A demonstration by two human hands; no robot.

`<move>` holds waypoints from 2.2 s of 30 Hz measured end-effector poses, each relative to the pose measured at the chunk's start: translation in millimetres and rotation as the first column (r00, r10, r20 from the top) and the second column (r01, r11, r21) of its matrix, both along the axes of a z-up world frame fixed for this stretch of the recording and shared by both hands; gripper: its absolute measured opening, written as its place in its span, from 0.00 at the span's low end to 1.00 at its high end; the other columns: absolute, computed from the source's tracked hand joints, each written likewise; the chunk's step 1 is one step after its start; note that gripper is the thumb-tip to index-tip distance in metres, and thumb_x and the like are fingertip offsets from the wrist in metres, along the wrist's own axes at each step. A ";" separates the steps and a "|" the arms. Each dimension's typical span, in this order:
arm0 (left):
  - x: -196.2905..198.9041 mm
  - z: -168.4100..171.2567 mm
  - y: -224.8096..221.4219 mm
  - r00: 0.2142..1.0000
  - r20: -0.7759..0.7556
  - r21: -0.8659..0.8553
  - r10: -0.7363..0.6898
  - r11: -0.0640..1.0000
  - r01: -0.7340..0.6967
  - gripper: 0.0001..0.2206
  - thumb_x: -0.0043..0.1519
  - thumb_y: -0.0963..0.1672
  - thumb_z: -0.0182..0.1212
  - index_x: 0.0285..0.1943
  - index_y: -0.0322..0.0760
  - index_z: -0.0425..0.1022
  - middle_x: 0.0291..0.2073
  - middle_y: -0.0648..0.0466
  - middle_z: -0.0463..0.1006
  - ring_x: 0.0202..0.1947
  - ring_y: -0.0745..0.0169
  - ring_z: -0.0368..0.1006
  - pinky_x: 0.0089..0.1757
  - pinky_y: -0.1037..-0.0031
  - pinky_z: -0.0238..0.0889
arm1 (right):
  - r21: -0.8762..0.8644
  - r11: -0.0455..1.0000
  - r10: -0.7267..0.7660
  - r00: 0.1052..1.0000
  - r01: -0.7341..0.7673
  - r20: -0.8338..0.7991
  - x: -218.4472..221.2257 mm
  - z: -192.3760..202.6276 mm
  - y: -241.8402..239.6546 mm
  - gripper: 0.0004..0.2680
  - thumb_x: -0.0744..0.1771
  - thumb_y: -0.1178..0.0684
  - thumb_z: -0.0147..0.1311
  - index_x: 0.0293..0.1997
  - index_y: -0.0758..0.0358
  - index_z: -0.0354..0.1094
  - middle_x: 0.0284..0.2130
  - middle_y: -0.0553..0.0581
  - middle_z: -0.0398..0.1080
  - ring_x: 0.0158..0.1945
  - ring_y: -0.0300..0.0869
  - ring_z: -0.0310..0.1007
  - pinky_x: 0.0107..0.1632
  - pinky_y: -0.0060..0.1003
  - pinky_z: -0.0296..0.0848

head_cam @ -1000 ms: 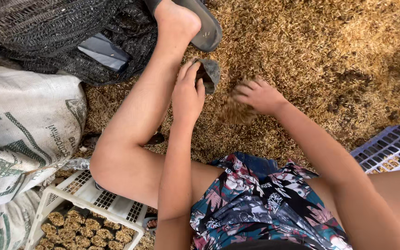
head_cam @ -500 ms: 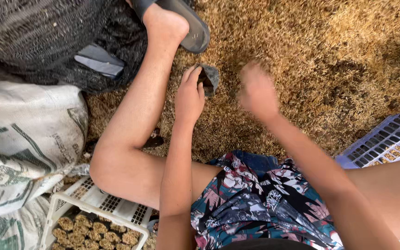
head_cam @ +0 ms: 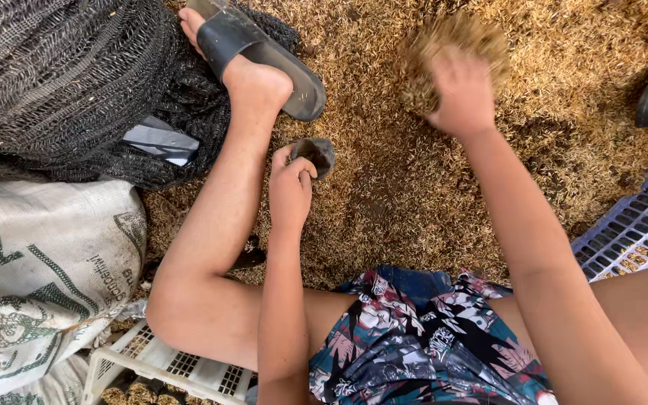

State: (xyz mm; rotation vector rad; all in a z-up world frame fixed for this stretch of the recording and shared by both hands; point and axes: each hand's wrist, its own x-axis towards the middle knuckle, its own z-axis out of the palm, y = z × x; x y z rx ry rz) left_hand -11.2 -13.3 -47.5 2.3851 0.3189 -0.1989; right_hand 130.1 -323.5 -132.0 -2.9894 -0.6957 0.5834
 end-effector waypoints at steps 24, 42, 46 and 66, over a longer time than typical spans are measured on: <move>-64.4 -37.2 -125.3 0.958 -0.163 0.030 -0.235 0.970 0.243 0.26 0.60 0.36 0.57 0.69 0.39 0.67 0.71 0.54 0.64 0.51 0.51 0.78 0.46 0.66 0.74 | 0.167 0.150 -0.291 0.205 0.975 -0.935 -176.6 2.4 -19.7 0.23 0.67 0.47 0.66 0.66 0.63 0.60 0.55 0.65 0.71 0.54 0.45 0.72 0.49 0.40 0.72; -84.2 -81.6 -132.1 0.985 -0.054 -0.152 -0.164 0.976 0.154 0.24 0.59 0.35 0.58 0.67 0.35 0.71 0.66 0.45 0.71 0.59 0.44 0.75 0.57 0.63 0.68 | 0.379 0.457 -0.381 0.562 0.805 -0.734 -197.4 3.5 4.5 0.16 0.68 0.57 0.49 0.65 0.66 0.69 0.50 0.66 0.77 0.46 0.51 0.78 0.49 0.44 0.74; -83.7 -84.0 -125.4 0.986 0.027 -0.209 -0.165 0.963 0.168 0.23 0.60 0.35 0.59 0.67 0.34 0.69 0.66 0.44 0.70 0.61 0.44 0.73 0.58 0.63 0.68 | 0.713 0.573 -0.169 0.910 0.404 -0.380 -206.9 4.5 24.8 0.18 0.67 0.64 0.41 0.65 0.69 0.67 0.57 0.72 0.72 0.55 0.58 0.75 0.59 0.47 0.73; -70.0 -100.5 -109.8 0.912 0.141 0.286 -0.385 0.898 0.335 0.15 0.60 0.39 0.62 0.54 0.49 0.79 0.56 0.58 0.78 0.40 0.60 0.80 0.46 0.66 0.70 | -0.160 0.894 -0.442 0.769 0.419 -0.461 -217.7 3.5 14.7 0.30 0.67 0.47 0.53 0.77 0.64 0.40 0.71 0.74 0.41 0.72 0.67 0.48 0.63 0.54 0.68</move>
